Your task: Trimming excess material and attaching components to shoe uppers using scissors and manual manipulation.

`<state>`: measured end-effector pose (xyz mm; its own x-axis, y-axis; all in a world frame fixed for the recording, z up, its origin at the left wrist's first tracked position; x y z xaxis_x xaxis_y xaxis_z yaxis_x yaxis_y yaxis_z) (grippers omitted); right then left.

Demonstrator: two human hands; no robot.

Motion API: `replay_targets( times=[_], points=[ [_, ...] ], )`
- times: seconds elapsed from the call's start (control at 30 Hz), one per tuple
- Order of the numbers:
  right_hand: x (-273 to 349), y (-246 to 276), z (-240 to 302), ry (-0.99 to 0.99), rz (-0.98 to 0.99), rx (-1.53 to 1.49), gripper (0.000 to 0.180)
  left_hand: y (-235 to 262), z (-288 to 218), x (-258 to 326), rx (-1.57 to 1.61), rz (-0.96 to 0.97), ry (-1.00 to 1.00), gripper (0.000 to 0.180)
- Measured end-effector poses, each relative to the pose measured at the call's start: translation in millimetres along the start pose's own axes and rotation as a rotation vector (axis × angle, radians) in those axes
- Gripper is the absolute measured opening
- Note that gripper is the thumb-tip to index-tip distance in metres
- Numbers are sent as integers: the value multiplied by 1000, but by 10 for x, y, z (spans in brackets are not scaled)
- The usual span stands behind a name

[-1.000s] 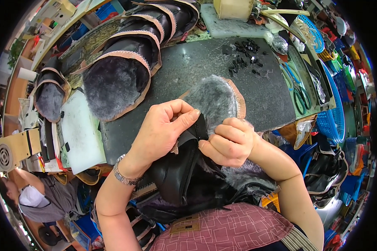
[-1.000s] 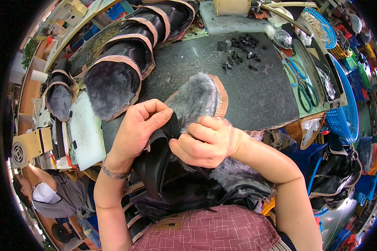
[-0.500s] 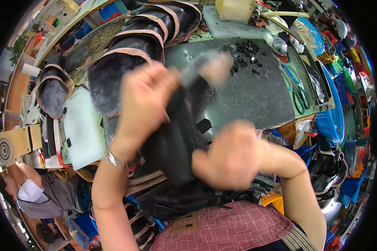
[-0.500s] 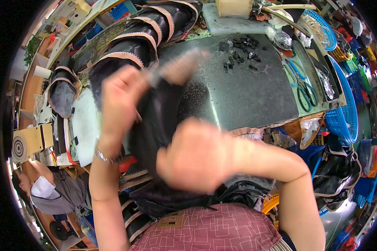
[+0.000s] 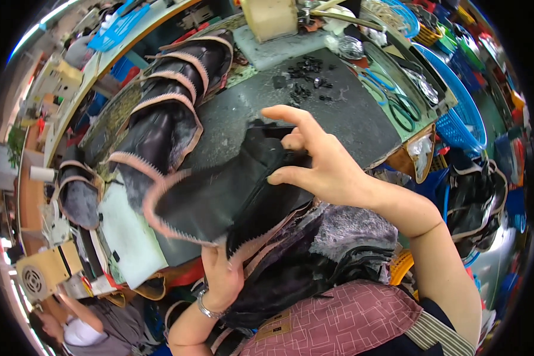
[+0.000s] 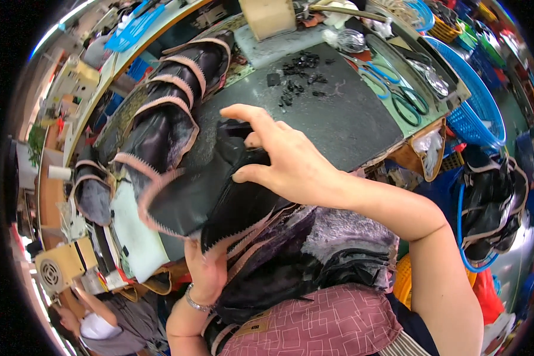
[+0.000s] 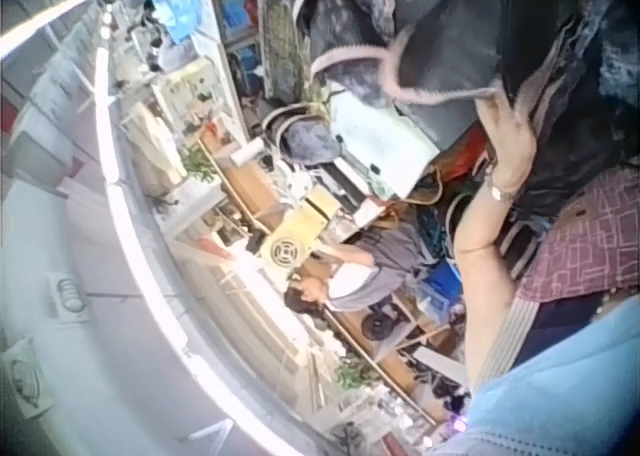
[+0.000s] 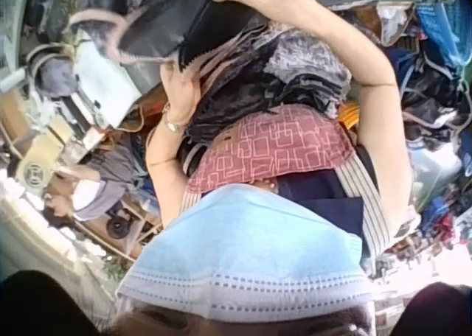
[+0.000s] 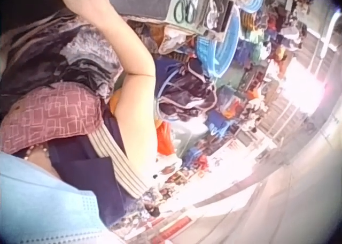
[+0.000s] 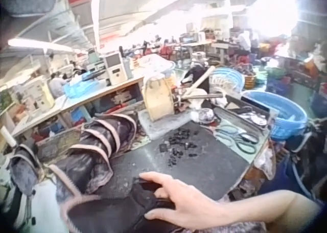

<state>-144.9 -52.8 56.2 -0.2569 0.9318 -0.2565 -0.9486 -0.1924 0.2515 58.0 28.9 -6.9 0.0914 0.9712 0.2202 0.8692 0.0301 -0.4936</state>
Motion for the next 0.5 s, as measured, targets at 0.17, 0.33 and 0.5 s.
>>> replay_targets(
  times=[0.17,0.33,0.5],
  points=[
    [-79,73,81,-103,1,91,77,58,105,9,-63,11,69,25],
    [-125,75,-15,-70,-16,30,78,68,101,-3,-132,72,-7,24],
    [-133,94,-17,-97,-2,23,77,141,150,13,-148,64,-62,27]
  ],
)
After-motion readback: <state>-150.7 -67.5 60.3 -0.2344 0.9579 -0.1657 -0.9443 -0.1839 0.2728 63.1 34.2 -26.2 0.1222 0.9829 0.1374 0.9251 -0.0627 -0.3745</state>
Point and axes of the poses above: each hand's wrist, its own x-axis away from the middle knuckle, its own y-axis out of the back of the hand, z = x × y, the point moved 5 cm from there along -x, towards the middle knuckle, and after that the axes turned 1 degree about z, right-handed, at the moved point
